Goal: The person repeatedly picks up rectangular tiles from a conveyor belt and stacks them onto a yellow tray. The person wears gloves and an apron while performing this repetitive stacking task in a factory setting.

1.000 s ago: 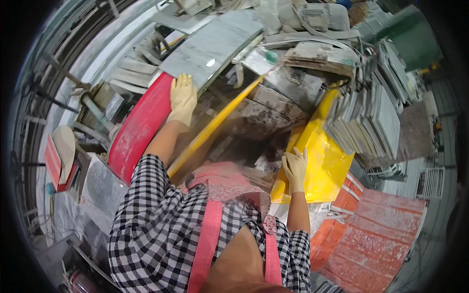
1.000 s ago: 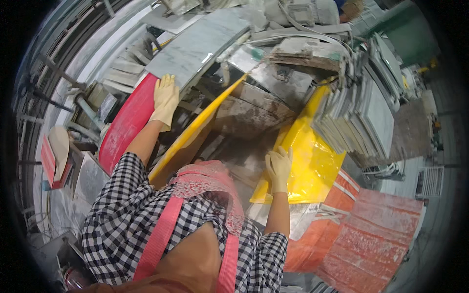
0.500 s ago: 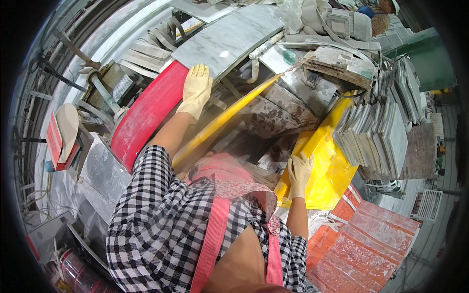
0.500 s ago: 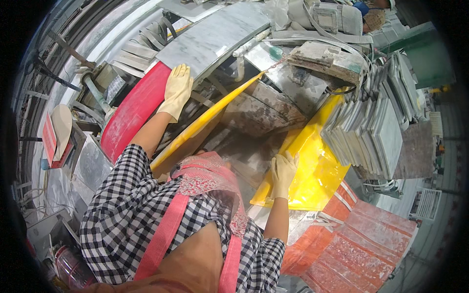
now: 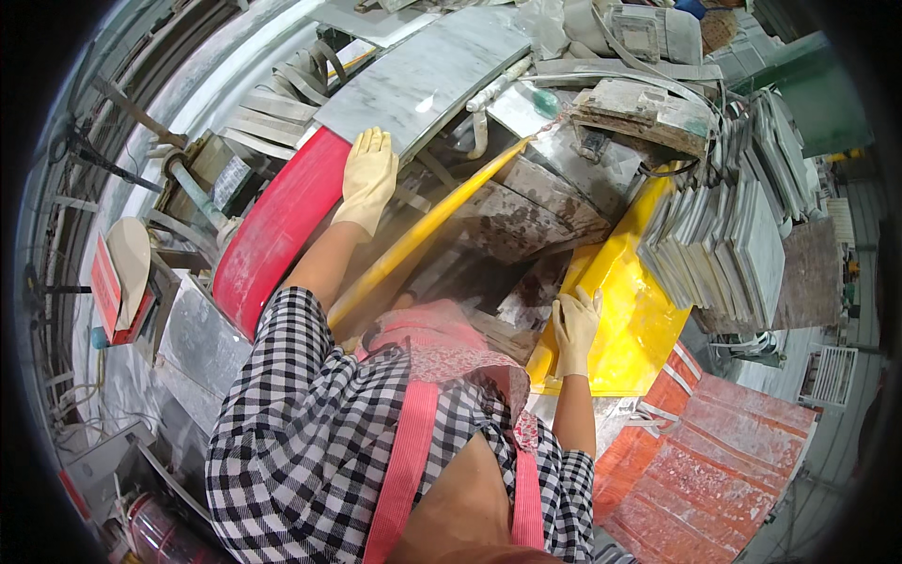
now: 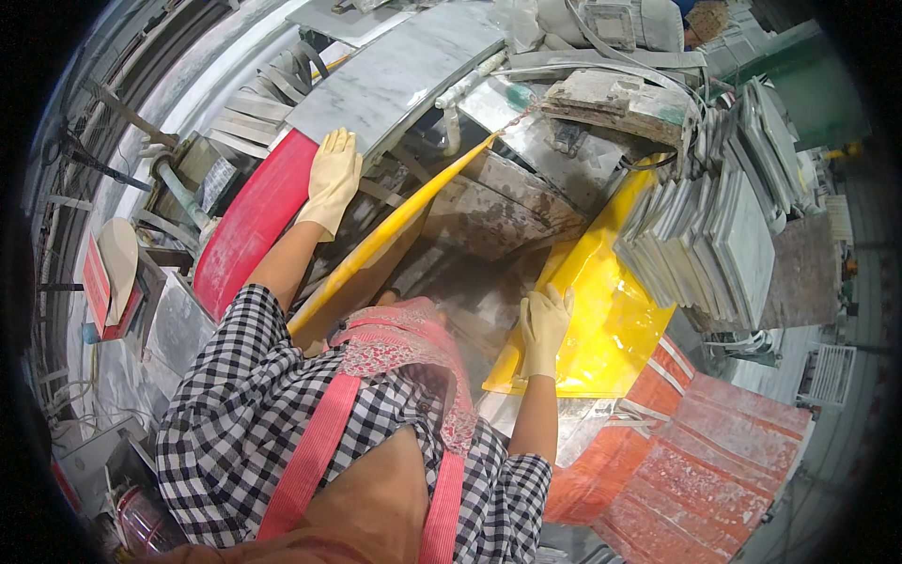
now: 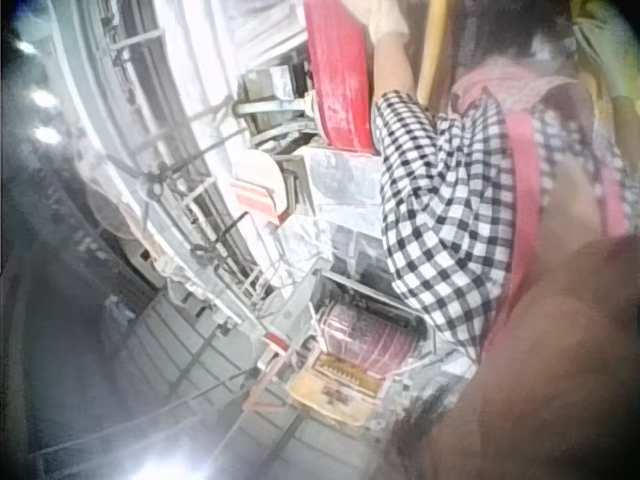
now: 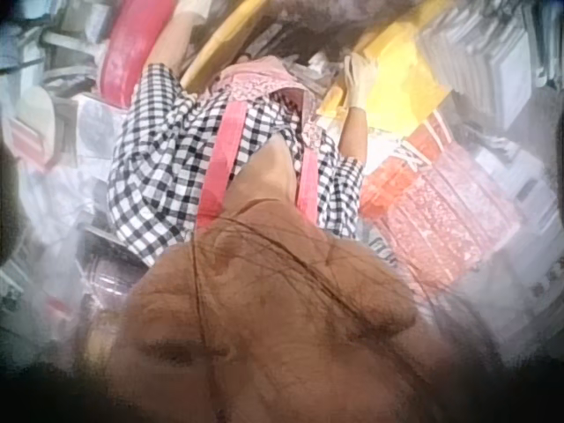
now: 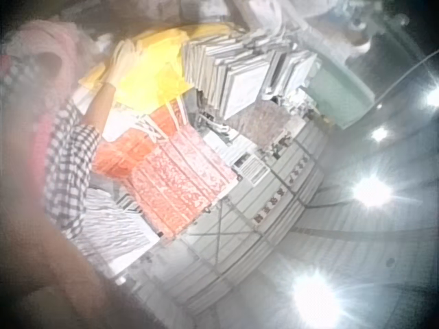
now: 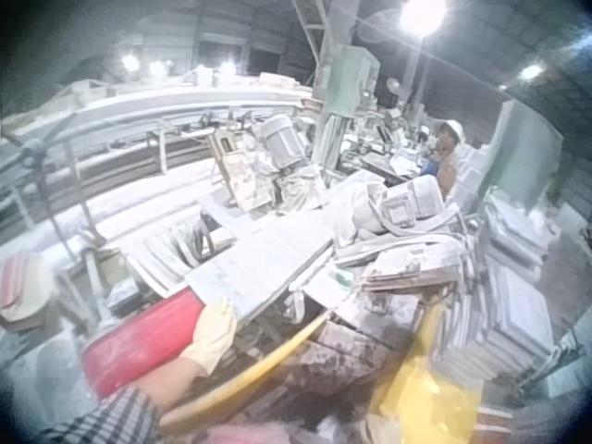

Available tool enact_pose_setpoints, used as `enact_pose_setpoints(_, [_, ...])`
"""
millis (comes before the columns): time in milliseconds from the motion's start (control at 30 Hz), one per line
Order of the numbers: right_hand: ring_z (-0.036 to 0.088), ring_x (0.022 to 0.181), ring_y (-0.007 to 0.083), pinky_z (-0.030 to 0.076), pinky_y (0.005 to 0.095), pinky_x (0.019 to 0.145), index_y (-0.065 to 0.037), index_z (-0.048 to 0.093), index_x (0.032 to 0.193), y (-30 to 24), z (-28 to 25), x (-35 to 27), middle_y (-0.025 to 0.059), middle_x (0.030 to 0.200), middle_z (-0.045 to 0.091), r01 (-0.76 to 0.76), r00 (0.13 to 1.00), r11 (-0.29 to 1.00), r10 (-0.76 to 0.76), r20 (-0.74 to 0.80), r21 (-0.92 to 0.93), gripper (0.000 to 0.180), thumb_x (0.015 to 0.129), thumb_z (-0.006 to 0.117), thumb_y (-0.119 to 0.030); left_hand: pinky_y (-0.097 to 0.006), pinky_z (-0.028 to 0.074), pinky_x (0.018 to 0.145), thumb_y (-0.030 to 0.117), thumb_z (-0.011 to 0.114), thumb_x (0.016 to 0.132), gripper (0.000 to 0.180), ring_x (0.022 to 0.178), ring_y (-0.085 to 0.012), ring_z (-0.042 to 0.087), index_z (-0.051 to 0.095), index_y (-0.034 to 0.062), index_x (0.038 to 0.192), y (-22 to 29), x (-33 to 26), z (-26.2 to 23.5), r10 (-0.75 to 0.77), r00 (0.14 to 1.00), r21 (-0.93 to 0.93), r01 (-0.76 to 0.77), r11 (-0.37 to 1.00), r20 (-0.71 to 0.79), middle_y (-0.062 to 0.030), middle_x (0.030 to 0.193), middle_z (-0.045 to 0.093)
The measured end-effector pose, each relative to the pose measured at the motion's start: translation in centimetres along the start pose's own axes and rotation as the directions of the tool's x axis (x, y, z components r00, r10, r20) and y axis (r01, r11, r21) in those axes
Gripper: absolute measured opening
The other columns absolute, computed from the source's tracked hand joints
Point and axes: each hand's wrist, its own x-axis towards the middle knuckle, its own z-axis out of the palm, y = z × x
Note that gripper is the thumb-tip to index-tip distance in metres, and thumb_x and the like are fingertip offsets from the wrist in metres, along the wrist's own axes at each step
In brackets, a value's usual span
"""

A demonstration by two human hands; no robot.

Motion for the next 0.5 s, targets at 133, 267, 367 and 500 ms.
enact_pose_setpoints(133, [0.065, 0.112, 0.0266, 0.03, 0.051, 0.124, -0.01, 0.076, 0.089, 0.1, -0.11, 0.02, 0.0064, 0.096, 0.076, 0.03, 0.999, 0.999, -0.031, -0.026, -0.014, 0.014, 0.091, 0.066, -0.021, -0.044, 0.028, 0.126, 0.027, 0.051, 0.104, 0.053, 0.146, -0.0357, 0.045, 0.053, -0.0055, 0.145, -0.01, 0.05, 0.15, 0.012, 1.0, 0.0, -0.012, 1.0, -0.018, -0.0252, 0.153, 0.052])
enact_pose_setpoints(267, [0.065, 0.114, 0.0266, 0.029, 0.0509, 0.124, -0.01, 0.077, 0.09, 0.16, -0.11, 0.01, 0.0069, 0.097, 0.077, 0.025, 0.999, 1.0, -0.025, -0.025, -0.011, 0.015, 0.091, 0.066, -0.021, -0.044, 0.029, 0.125, 0.026, 0.052, 0.103, 0.052, 0.145, -0.0358, 0.047, 0.053, -0.0057, 0.145, -0.01, 0.1, 0.45, 0.034, 0.998, 0.026, -0.033, 0.999, -0.046, -0.0259, 0.152, 0.053])
enact_pose_setpoints(367, [0.065, 0.115, 0.0267, 0.029, 0.0509, 0.124, -0.01, 0.077, 0.091, 0.2, -0.16, -0.06, 0.0075, 0.098, 0.077, 0.023, 0.999, 1.0, -0.023, -0.026, 0.003, 0.016, 0.091, 0.067, -0.022, -0.043, 0.028, 0.126, 0.026, 0.049, 0.104, 0.051, 0.145, -0.0331, 0.047, 0.055, -0.0042, 0.144, 0.06, 0.1, 0.62, 0.023, 0.999, 0.057, -0.021, 0.998, -0.037, -0.023, 0.152, 0.054])
enact_pose_setpoints(500, [0.065, 0.115, 0.0266, 0.029, 0.051, 0.124, -0.01, 0.078, 0.091, 0.22, -0.15, -0.29, 0.0078, 0.098, 0.077, 0.015, 1.0, 1.0, -0.015, -0.002, -0.004, 0.016, 0.092, 0.066, -0.022, -0.042, 0.028, 0.126, 0.027, 0.048, 0.104, 0.05, 0.146, -0.0314, 0.046, 0.056, -0.0032, 0.144, 0.22, -0.11, 0.58, 0.012, 1.0, 0.053, -0.012, 0.999, -0.008, -0.0214, 0.153, 0.053])
